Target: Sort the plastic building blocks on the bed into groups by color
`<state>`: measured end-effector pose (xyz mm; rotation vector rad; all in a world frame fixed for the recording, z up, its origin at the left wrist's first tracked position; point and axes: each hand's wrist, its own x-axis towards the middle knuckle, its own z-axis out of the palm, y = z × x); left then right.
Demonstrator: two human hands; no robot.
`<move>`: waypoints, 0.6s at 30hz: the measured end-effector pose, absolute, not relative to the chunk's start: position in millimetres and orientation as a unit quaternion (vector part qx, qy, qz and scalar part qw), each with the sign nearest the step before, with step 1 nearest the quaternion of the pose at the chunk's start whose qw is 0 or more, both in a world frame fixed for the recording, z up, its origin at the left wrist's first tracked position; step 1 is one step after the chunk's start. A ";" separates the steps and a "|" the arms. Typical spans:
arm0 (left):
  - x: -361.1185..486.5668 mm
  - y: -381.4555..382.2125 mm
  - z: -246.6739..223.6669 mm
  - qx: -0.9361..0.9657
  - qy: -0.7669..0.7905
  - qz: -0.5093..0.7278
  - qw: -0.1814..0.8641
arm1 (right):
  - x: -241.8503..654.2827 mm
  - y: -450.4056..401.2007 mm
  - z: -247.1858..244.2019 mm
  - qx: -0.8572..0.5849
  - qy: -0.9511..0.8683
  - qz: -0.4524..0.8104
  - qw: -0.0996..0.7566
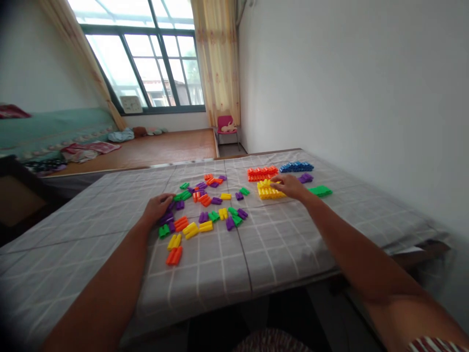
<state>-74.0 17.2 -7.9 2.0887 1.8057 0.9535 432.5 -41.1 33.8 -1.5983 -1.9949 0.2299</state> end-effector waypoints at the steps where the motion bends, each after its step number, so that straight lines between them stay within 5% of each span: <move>1: -74.0 17.7 -8.4 0.710 0.615 0.325 0.108 | 454.8 -41.5 31.3 -0.611 -0.738 0.075 0.278; 8: -75.5 17.0 -9.5 0.707 0.621 0.319 0.108 | 493.4 -45.8 13.8 -0.639 -0.743 0.055 0.192; 18: -70.9 12.1 -5.6 0.703 0.625 0.317 0.123 | 445.1 -58.7 26.2 -0.598 -0.748 0.056 0.283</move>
